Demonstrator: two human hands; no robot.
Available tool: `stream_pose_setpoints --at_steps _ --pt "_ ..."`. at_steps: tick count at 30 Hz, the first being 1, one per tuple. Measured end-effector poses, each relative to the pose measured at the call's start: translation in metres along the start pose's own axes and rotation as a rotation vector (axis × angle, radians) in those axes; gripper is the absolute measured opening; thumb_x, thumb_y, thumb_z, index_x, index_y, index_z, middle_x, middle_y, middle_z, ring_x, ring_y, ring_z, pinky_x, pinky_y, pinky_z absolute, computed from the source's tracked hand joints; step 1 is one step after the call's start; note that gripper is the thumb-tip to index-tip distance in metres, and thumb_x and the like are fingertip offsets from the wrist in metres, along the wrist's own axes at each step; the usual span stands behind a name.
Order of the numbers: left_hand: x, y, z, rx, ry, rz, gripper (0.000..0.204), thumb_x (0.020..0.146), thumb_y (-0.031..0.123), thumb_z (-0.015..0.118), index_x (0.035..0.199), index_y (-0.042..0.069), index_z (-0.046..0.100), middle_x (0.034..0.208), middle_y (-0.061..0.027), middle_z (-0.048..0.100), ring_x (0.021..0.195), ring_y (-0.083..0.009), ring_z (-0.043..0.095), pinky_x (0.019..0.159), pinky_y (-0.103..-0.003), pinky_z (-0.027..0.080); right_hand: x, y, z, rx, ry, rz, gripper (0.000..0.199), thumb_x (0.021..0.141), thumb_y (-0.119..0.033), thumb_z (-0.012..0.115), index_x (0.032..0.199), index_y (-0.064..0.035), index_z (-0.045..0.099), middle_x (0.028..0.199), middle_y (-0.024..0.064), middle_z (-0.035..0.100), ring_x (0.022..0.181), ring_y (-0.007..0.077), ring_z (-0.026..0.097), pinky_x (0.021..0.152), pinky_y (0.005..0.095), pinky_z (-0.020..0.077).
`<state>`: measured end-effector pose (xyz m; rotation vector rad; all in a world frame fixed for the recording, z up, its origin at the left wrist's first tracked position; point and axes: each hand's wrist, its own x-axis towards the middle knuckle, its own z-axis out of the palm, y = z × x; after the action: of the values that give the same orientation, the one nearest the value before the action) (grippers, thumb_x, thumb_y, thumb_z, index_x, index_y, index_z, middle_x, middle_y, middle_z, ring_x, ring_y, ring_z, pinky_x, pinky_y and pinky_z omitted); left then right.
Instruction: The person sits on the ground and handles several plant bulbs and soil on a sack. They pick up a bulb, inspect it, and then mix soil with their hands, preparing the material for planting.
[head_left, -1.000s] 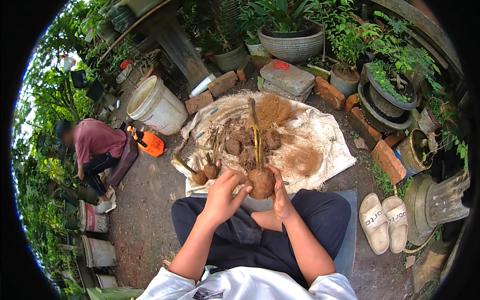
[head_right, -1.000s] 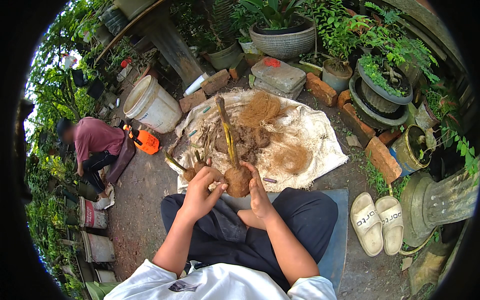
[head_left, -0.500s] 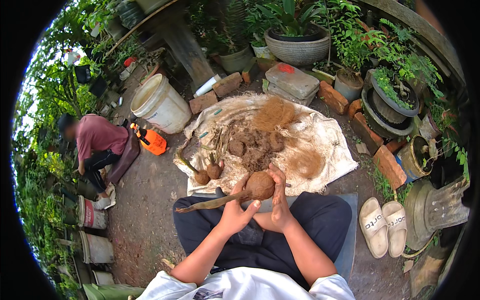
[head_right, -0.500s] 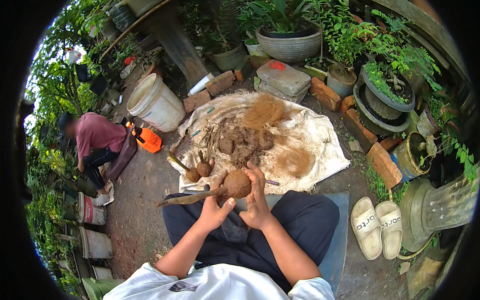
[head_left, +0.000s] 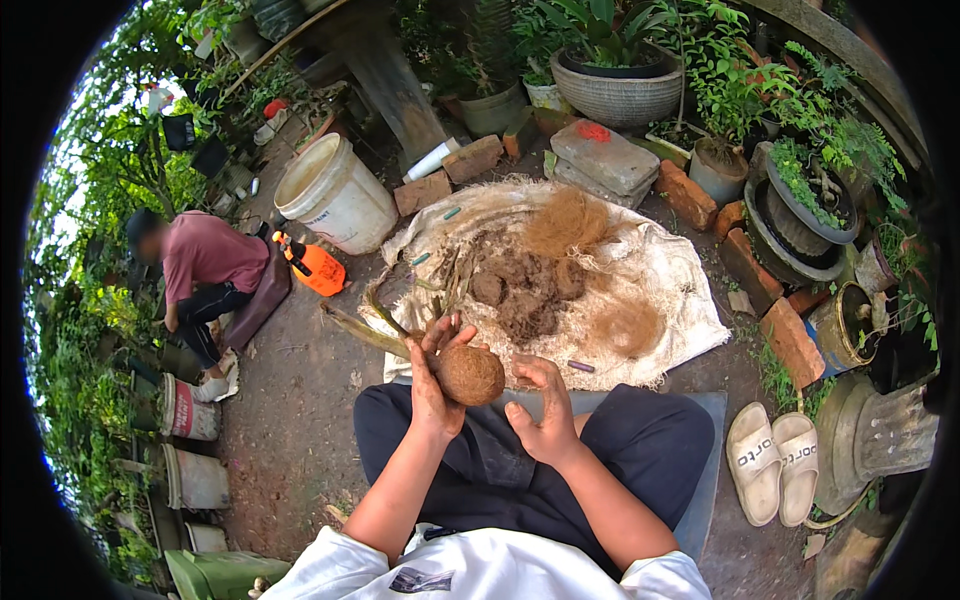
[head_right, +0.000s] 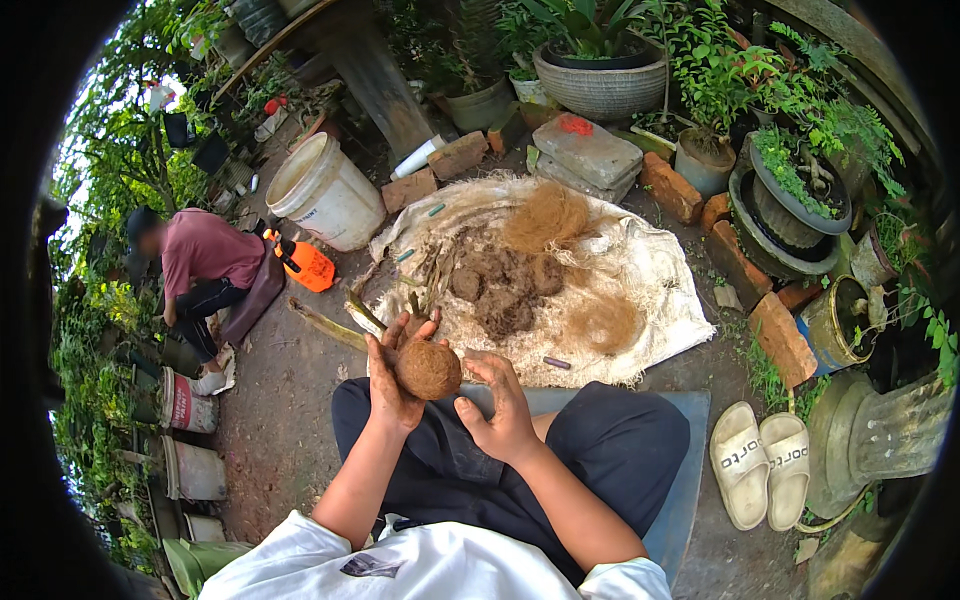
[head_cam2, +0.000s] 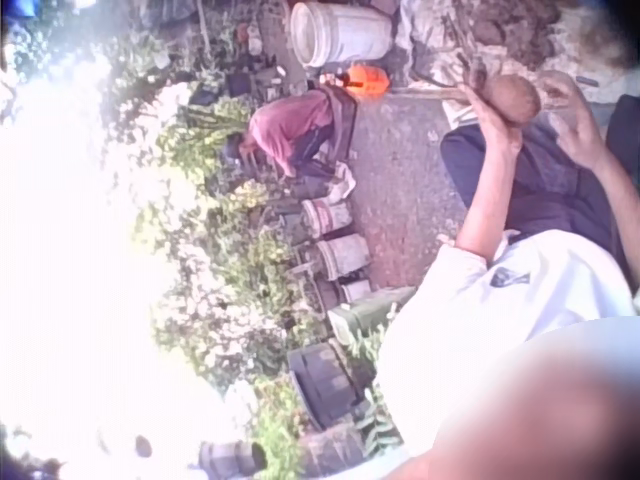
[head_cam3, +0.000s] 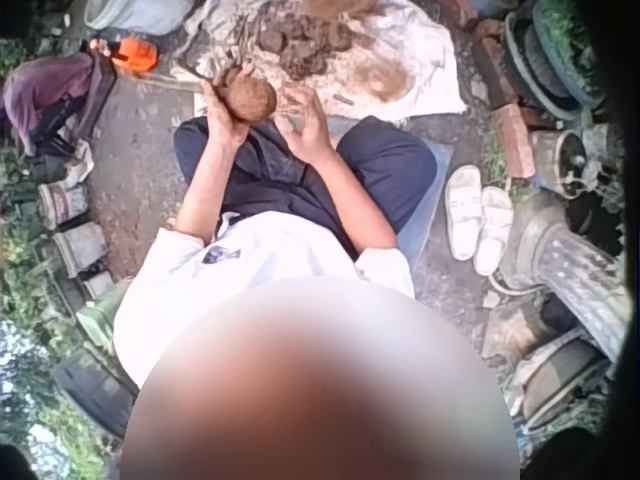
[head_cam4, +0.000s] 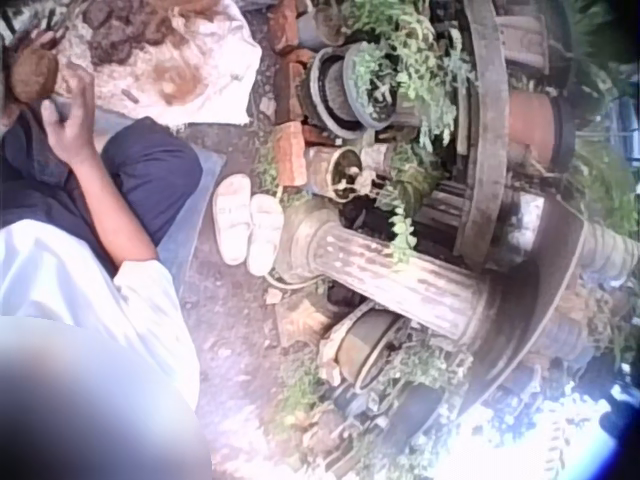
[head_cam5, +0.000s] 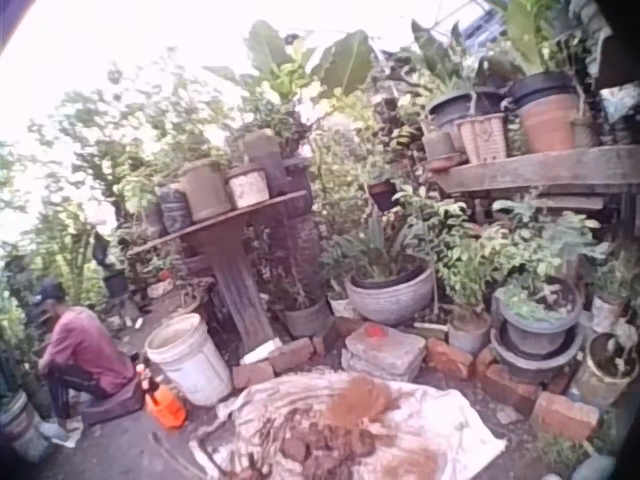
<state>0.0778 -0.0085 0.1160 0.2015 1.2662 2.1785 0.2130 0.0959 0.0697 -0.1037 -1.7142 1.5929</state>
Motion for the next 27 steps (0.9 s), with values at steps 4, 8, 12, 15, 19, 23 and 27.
stream_pose_setpoints --at_steps 4,8,12,15,19,23,27 --pt "-0.002 0.004 0.005 0.086 -0.043 -0.017 0.077 0.098 0.069 0.036 0.147 0.01 0.036 0.132 -0.0157 0.059 0.115 -0.0339 0.062 0.098 -0.051 0.054 0.008 -0.004 -0.009 -0.124 0.052 -0.015 0.032 0.089 -0.015 0.07 0.117 -0.003 0.063 0.116 0.0164 0.063 0.113 0.0353 0.059 0.098 0.044 0.0466" --pt "-0.004 0.004 0.013 0.153 -0.102 0.0 0.077 0.099 0.068 0.034 0.147 0.009 0.038 0.132 -0.0148 0.059 0.114 -0.0323 0.062 0.099 -0.05 0.053 0.01 -0.007 -0.011 -0.148 0.037 -0.011 0.029 0.086 -0.013 0.074 0.112 -0.0042 0.066 0.113 0.0144 0.064 0.11 0.0335 0.06 0.095 0.0431 0.048" --pt "-0.005 0.004 0.015 0.189 -0.109 -0.001 0.077 0.099 0.069 0.032 0.148 0.009 0.038 0.133 -0.0155 0.055 0.114 -0.0289 0.062 0.097 -0.046 0.055 0.01 -0.009 -0.01 -0.204 0.03 -0.032 0.031 0.083 -0.01 0.076 0.112 -0.0049 0.067 0.112 0.0138 0.064 0.108 0.0331 0.061 0.094 0.0419 0.049" --pt "-0.005 0.005 0.014 0.212 -0.104 0.012 0.077 0.1 0.068 0.032 0.148 0.008 0.037 0.133 -0.0144 0.056 0.115 -0.0292 0.061 0.097 -0.047 0.054 0.01 -0.008 -0.009 -0.208 0.036 -0.042 0.031 0.082 -0.01 0.076 0.111 -0.005 0.067 0.11 0.0137 0.064 0.107 0.0332 0.061 0.093 0.0415 0.0494" --pt "-0.007 0.005 0.013 0.27 -0.159 0.062 0.079 0.1 0.068 0.032 0.151 0.008 0.034 0.139 -0.0132 0.053 0.116 -0.03 0.06 0.1 -0.047 0.053 0.009 -0.007 -0.009 -0.262 0.006 -0.061 0.038 0.083 -0.013 0.077 0.118 -0.0056 0.064 0.118 0.0137 0.06 0.108 0.0305 0.06 0.091 0.0407 0.0506" --pt "-0.009 0.005 0.013 0.342 -0.274 0.171 0.091 0.096 0.074 0.037 0.153 0.004 0.03 0.142 -0.0164 0.049 0.12 -0.0295 0.058 0.101 -0.046 0.051 0.008 -0.007 -0.009 0.023 -0.109 0.198 0.059 0.084 -0.016 0.078 0.135 -0.0045 0.051 0.135 0.0158 0.052 0.114 0.0272 0.06 0.093 0.039 0.052" --pt "-0.006 0.007 0.01 0.46 -0.39 0.249 0.092 0.096 0.074 0.037 0.154 0.003 0.029 0.148 -0.0165 0.044 0.125 -0.0303 0.055 0.103 -0.046 0.048 0.006 -0.008 -0.007 0.232 -0.201 0.356 0.071 0.084 -0.019 0.08 0.143 -0.0054 0.043 0.138 0.0146 0.047 0.116 0.0247 0.059 0.094 0.0365 0.0529"
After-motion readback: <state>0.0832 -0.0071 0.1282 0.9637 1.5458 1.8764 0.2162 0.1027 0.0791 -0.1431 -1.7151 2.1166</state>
